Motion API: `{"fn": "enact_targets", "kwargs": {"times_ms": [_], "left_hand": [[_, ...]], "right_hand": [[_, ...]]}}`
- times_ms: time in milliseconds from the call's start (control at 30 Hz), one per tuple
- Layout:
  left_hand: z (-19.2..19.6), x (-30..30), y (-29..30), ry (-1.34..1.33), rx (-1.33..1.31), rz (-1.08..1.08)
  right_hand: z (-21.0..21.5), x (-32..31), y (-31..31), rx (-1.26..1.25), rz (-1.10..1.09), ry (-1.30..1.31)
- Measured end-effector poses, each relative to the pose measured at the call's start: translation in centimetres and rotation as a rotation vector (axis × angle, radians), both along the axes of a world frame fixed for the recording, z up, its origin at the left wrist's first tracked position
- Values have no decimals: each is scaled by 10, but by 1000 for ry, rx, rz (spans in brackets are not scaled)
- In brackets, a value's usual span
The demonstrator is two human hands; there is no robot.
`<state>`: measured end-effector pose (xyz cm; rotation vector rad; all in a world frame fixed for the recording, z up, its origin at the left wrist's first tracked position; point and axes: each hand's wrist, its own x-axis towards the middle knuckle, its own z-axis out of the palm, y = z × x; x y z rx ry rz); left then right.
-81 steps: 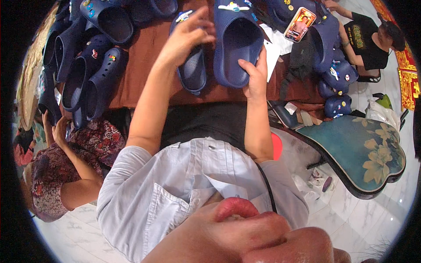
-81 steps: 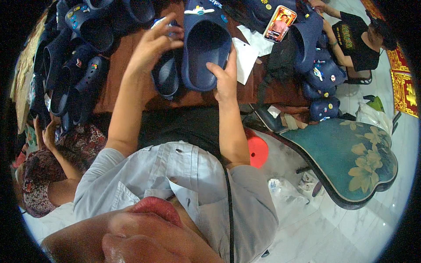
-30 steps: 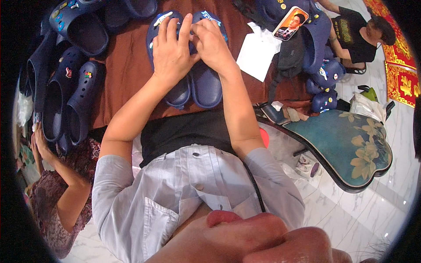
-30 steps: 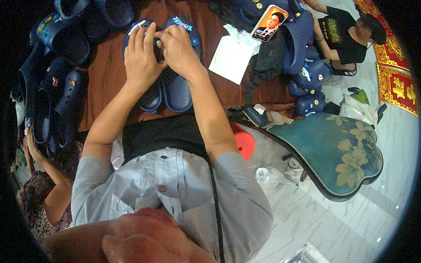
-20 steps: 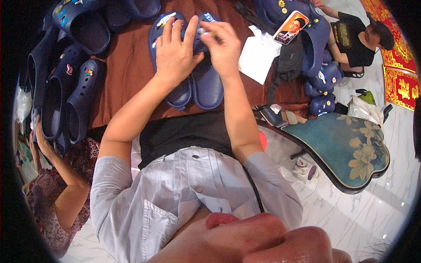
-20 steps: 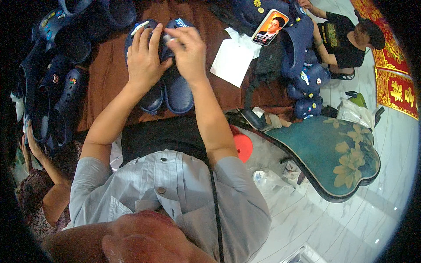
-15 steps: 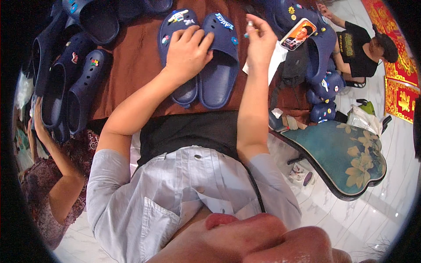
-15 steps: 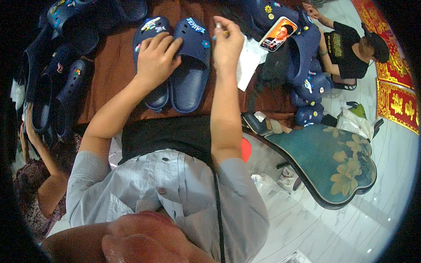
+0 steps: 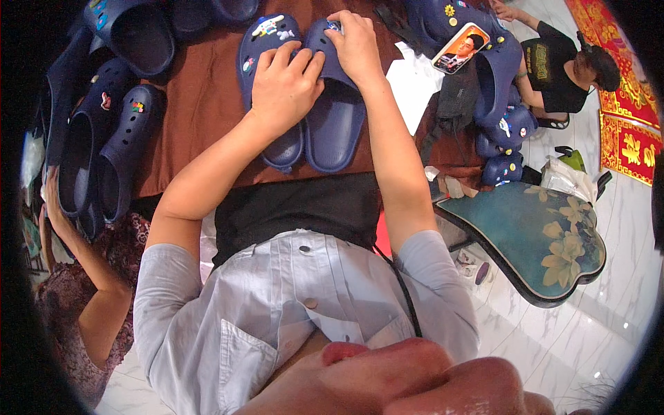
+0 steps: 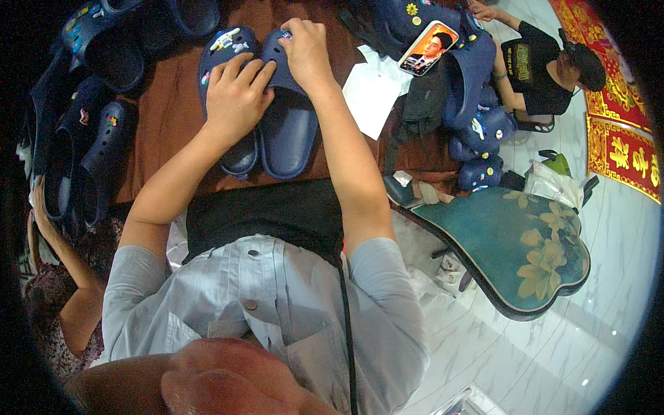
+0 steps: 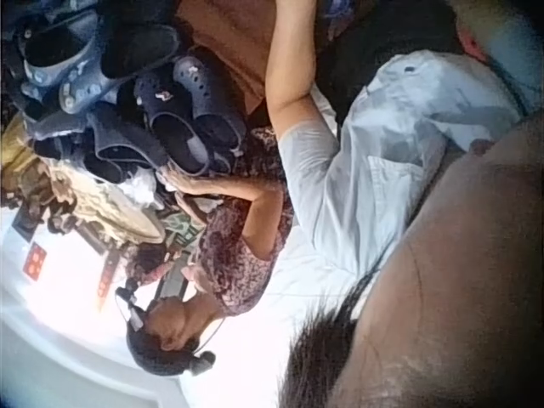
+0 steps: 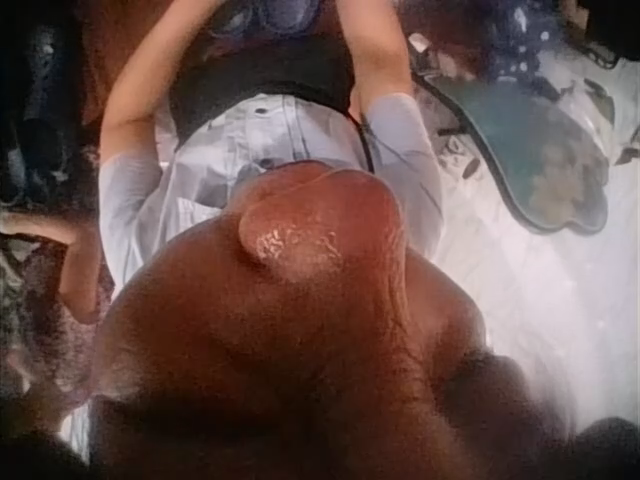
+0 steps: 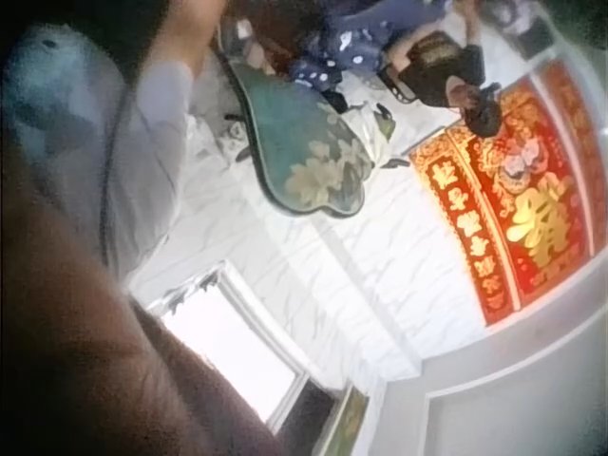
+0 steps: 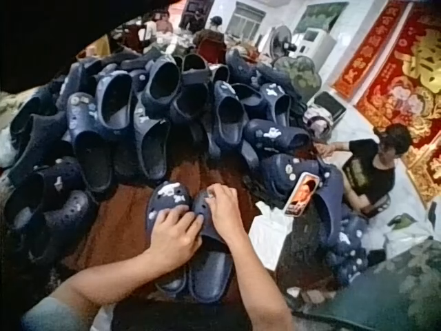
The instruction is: Attaching decorative charms and jibbitz to the holes of rubber clogs.
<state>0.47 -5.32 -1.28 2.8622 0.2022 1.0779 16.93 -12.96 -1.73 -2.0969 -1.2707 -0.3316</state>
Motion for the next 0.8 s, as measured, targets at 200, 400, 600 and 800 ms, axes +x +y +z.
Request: {"fn": "enact_targets", "kwargs": {"times_ms": [200, 400, 600, 800], "left_hand": [[-1, 0, 0, 6, -17, -1], [-1, 1, -2, 18, -24, 0], [-3, -2, -1, 16, -28, 16], [-6, 0, 1, 0, -14, 10]], "right_hand": [[0, 6, -6, 122, 23, 353], [-10, 22, -16, 306, 159, 797], [-7, 3, -27, 681, 408, 1060], [6, -2, -46, 105, -240, 538]]}}
